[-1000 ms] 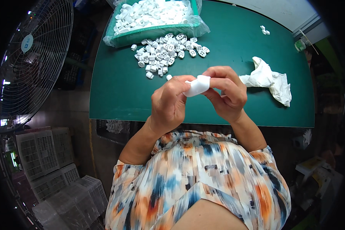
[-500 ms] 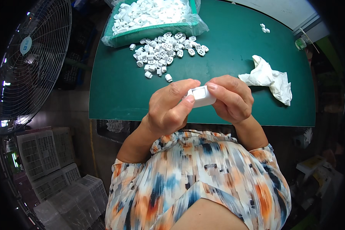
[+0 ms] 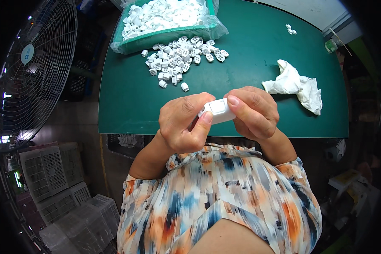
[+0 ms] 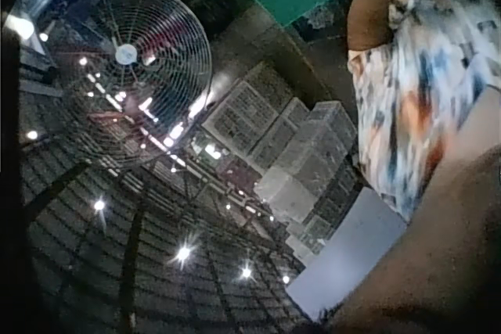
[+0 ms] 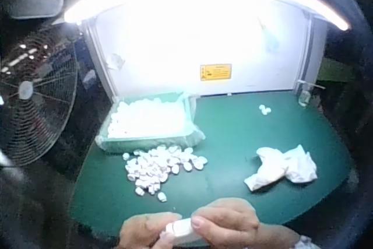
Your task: The person assembles small white plastic housing components by hand at a workbench.
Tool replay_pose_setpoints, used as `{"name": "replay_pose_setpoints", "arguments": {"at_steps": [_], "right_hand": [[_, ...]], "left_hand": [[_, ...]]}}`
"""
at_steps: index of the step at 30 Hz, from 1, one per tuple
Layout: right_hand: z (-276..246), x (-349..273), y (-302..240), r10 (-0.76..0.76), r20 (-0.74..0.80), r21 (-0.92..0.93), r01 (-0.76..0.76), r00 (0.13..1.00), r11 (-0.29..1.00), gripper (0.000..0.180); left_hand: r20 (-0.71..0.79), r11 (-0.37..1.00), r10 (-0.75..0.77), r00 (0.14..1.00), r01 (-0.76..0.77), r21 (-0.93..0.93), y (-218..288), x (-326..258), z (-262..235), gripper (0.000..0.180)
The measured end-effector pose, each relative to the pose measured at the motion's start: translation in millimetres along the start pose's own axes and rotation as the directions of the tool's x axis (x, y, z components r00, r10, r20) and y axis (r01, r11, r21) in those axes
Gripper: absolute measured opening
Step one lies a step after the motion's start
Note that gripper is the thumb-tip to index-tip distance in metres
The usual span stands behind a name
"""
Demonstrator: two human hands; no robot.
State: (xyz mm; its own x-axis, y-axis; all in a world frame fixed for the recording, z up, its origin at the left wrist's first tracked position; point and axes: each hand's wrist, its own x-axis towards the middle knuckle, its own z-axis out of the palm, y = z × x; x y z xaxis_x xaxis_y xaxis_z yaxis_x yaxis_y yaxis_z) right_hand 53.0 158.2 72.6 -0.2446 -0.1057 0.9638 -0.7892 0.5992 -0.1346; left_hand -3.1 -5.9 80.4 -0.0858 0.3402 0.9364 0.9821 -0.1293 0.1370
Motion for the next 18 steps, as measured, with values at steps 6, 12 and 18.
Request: {"name": "replay_pose_setpoints", "arguments": {"at_steps": [6, 12, 18], "right_hand": [[0, 4, -2, -0.003, 0.011, -0.009, 0.003, 1.000, 1.000, 0.026], [-2, 9, -2, -0.018, 0.036, -0.053, 0.020, 0.999, 0.998, 0.023], [-11, 17, 3, -0.088, 0.139, -0.100, 0.102, 0.986, 0.990, 0.024]], "left_hand": [[-0.011, 1.000, -0.003, 1.000, 0.003, 0.025, 1, -2, 0, 0.023], [0.010, 1.000, -0.002, 1.000, 0.002, 0.016, 1, 0, -1, 0.027], [-0.004, 1.000, 0.029, 1.000, -0.029, 0.003, -6, -1, 4, 0.027]]}}
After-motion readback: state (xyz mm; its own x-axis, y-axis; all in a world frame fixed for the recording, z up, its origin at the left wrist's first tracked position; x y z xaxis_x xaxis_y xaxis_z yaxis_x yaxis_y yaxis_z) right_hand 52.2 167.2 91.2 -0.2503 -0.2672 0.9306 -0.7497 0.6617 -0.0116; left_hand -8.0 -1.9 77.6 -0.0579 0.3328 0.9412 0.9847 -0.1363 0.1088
